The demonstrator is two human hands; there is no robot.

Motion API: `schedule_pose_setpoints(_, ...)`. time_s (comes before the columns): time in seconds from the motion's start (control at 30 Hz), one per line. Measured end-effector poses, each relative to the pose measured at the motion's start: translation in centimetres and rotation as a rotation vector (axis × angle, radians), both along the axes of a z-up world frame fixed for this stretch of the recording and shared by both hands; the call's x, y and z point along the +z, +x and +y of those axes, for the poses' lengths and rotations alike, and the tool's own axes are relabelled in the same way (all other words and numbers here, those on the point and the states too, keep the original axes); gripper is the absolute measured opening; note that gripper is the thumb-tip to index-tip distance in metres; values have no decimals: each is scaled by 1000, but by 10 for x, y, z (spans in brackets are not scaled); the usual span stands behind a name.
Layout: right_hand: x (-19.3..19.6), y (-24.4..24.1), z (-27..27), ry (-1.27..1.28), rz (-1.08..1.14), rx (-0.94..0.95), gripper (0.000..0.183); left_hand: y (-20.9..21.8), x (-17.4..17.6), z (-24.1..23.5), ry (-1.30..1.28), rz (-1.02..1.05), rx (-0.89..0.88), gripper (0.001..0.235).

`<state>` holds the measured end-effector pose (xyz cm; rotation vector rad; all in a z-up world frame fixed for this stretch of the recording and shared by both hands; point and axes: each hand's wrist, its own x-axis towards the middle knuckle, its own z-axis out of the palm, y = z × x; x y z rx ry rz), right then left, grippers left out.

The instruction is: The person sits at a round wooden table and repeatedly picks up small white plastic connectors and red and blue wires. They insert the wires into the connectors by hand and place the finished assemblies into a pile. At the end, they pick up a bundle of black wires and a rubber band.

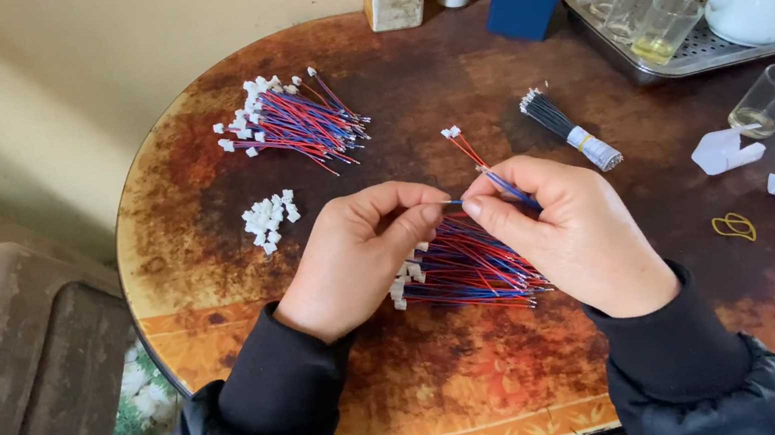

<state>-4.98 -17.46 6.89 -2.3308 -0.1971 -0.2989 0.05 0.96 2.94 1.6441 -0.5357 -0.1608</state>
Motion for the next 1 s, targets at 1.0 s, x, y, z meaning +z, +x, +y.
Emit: schedule_pose_setpoints(1.0, 1, -2, 6, -121, -153, 27, 13, 6, -17, 6, -408, 238, -169, 13)
